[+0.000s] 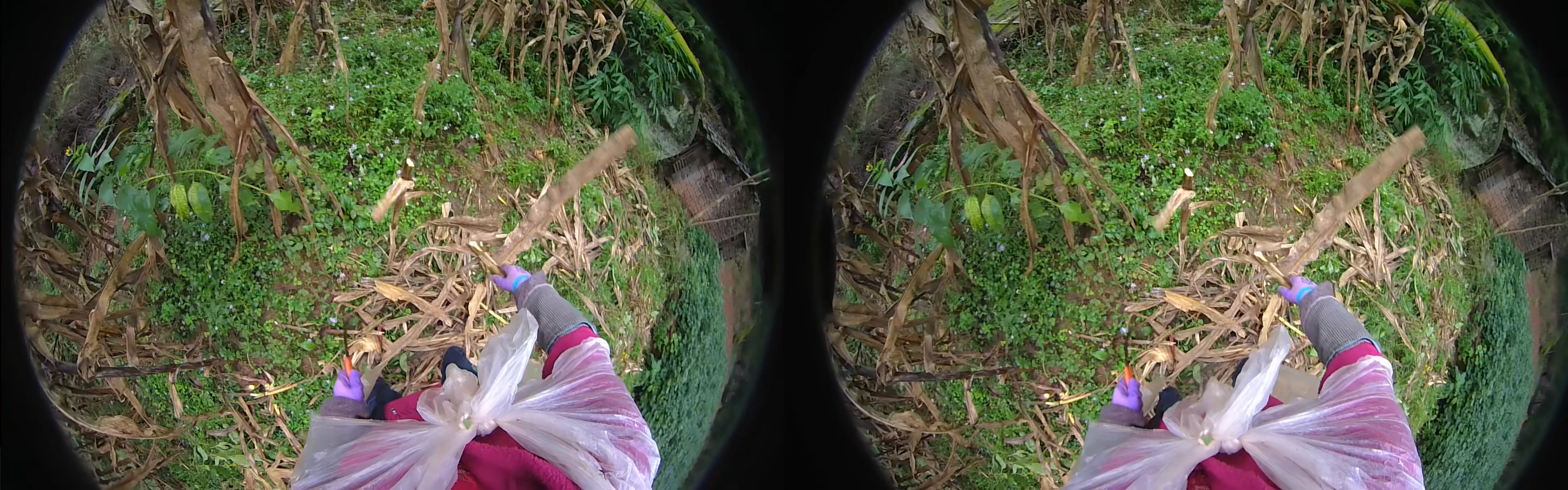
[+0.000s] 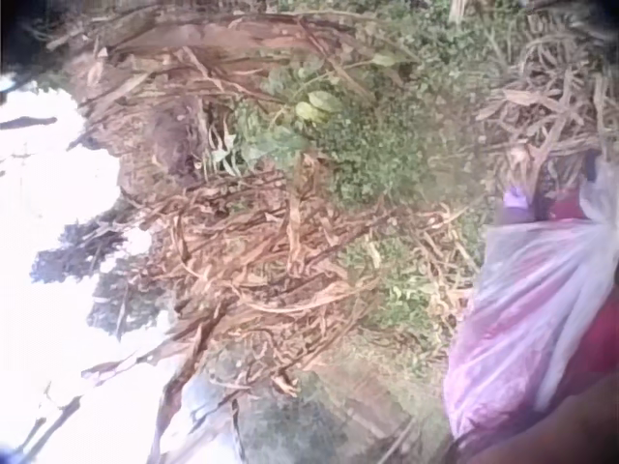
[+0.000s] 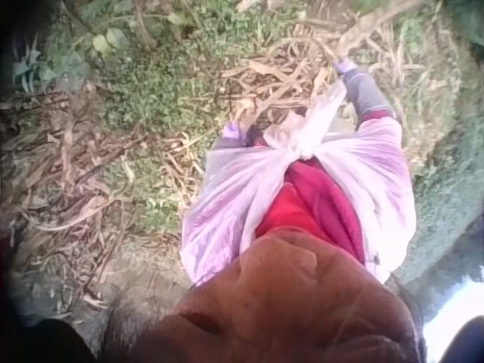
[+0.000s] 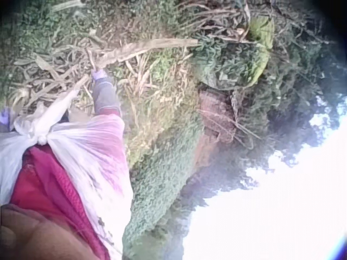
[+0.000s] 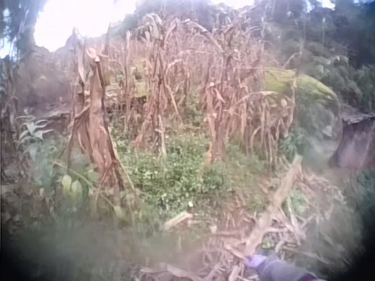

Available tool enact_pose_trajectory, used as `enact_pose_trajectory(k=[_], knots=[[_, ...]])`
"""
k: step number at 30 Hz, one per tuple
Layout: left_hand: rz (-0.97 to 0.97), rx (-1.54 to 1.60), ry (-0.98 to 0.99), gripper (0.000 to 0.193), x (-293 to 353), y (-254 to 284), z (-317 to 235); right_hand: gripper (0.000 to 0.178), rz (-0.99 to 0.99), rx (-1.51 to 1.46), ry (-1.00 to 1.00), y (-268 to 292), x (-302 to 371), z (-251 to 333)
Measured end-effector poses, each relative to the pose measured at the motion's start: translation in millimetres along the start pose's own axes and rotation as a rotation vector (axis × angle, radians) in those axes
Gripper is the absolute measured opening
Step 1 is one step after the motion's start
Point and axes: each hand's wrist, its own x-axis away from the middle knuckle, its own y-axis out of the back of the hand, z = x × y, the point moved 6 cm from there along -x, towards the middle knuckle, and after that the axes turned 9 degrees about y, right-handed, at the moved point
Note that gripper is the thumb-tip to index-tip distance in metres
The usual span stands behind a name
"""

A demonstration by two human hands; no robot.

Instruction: The person uses a small sickle to cut dry corn stalks and other withered plant material in a garden. They repeatedly reach for stalks, cut them near the base, and drop the pieces onto the ground, occasionally pulling away green vines or leaves that are entangled with the dry stalks.

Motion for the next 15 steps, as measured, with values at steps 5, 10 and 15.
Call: enact_pose_trajectory(k=[5, 10, 15], knots=[[0.032, 0.232, -0.136, 0.015, -22, -23, -71, 0.045, -0.304, 0.015, 0.239, 37, -25, 63], [-0.004, 0.201, -0.136, 0.015, -23, -35, -72, 0.032, -0.481, -0.045, 0.615, 113, -11, 210], [-0.023, 0.084, -0.238, 0.029, -15, -49, -40, 0.035, -0.635, 0.338, 0.893, 155, -17, 333]])
